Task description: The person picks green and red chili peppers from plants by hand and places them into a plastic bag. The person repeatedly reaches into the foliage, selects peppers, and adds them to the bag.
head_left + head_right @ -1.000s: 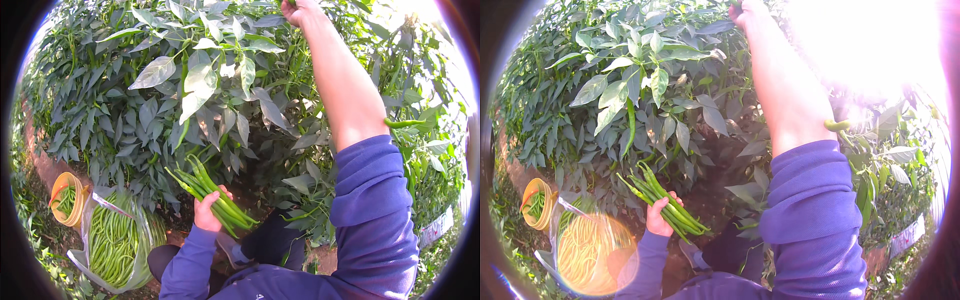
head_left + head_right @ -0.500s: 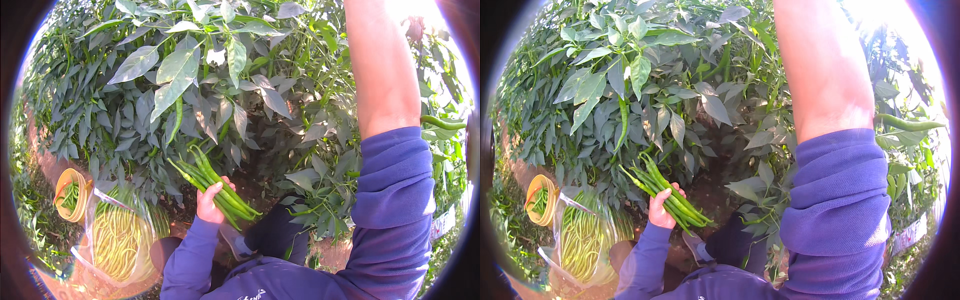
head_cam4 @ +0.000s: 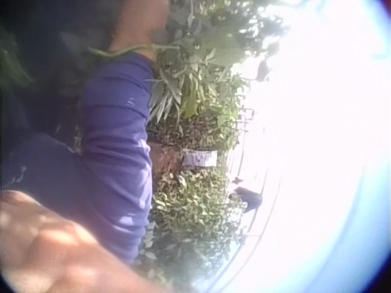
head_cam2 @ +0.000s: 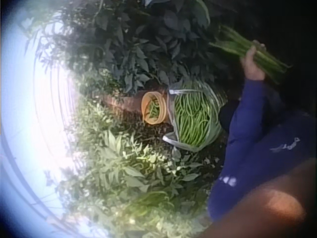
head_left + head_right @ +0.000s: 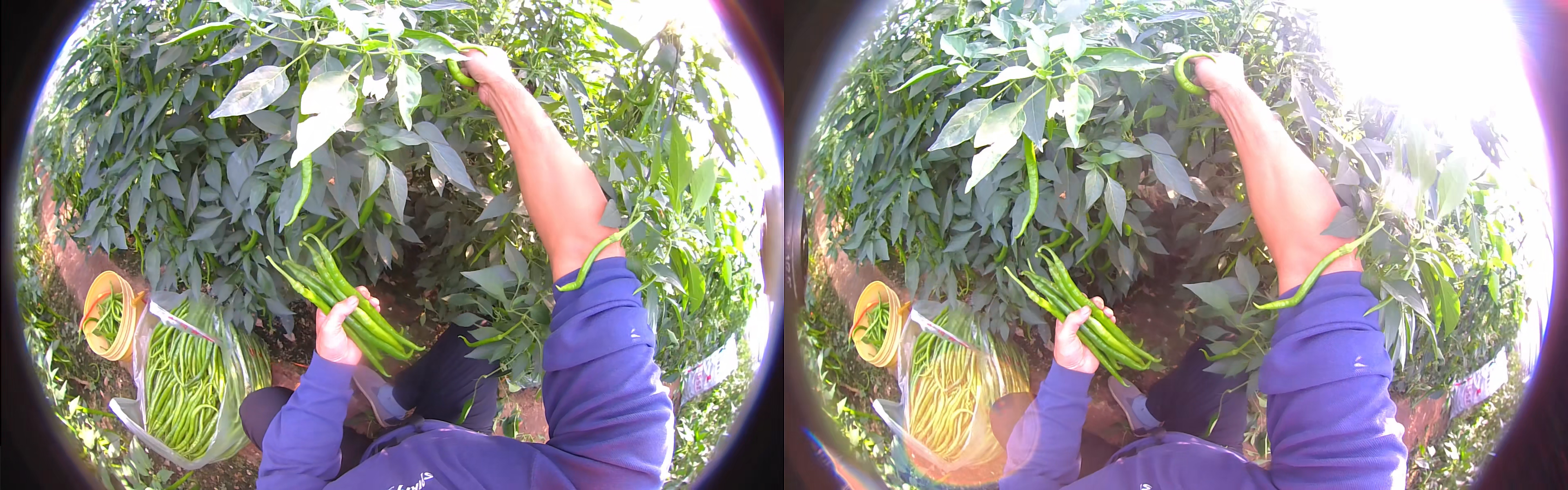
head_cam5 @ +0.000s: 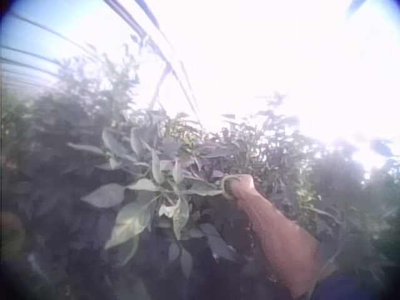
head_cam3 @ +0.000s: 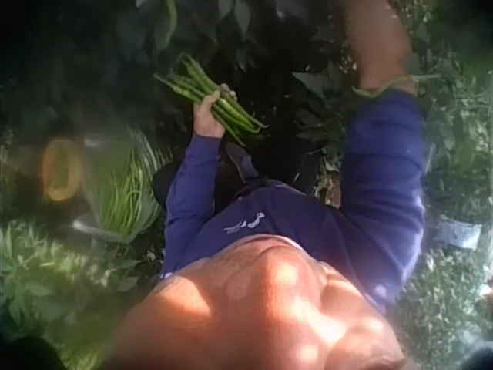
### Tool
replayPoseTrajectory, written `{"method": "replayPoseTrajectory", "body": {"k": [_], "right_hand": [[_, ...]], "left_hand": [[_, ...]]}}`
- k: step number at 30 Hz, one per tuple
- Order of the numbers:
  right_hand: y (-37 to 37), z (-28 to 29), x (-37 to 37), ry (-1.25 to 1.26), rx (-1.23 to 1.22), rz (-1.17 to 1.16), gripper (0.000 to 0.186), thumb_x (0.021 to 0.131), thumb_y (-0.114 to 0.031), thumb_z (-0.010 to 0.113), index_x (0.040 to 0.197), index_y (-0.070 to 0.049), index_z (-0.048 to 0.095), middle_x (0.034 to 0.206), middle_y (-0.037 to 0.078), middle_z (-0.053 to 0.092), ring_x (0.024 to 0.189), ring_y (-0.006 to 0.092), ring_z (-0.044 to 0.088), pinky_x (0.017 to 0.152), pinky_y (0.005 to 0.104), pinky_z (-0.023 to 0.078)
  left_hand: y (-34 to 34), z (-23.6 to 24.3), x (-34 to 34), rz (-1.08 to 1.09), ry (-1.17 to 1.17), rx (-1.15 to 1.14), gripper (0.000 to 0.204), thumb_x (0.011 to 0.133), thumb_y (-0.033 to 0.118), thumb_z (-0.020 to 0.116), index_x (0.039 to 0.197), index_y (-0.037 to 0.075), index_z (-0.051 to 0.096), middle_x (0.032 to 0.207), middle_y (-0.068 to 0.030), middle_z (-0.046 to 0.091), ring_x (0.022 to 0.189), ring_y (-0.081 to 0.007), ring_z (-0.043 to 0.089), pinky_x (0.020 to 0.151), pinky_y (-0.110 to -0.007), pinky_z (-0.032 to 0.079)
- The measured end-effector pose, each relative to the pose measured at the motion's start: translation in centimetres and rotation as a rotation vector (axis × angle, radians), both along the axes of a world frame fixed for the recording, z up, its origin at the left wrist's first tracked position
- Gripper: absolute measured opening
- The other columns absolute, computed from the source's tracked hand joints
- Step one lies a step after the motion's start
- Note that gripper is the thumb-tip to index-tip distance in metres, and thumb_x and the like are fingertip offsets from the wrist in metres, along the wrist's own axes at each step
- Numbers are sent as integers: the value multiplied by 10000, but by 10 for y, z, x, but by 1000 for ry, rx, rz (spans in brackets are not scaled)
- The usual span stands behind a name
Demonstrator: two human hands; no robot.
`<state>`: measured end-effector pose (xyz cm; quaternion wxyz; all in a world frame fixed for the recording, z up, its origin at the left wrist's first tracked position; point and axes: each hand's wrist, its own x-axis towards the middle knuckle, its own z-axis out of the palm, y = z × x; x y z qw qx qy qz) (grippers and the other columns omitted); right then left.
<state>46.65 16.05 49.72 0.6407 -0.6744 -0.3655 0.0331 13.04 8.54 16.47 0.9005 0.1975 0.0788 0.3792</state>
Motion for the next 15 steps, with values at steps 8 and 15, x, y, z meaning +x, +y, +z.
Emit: {"method": "replayPoseTrajectory", "body": {"k": [8, 15], "right_hand": [[43, 22, 29, -62, -67, -9, 218, 997, -157, 593, 1107, 27, 634, 894, 167, 710, 779, 233, 730, 614, 422, 563], [58, 84, 40, -763, -250, -298, 178, 930, -146, 638, 1055, -46, 714, 875, 99, 688, 695, 202, 630, 620, 335, 508]], "left_hand": [[-1, 9, -4, 61, 11, -32, 291, 850, 69, 681, 1119, 27, 579, 1024, -134, 657, 927, -279, 672, 850, -424, 566], [2, 3, -3, 27, -8, 10, 313, 880, 97, 685, 1167, 101, 562, 1054, -115, 642, 963, -278, 655, 855, -426, 561]]}}
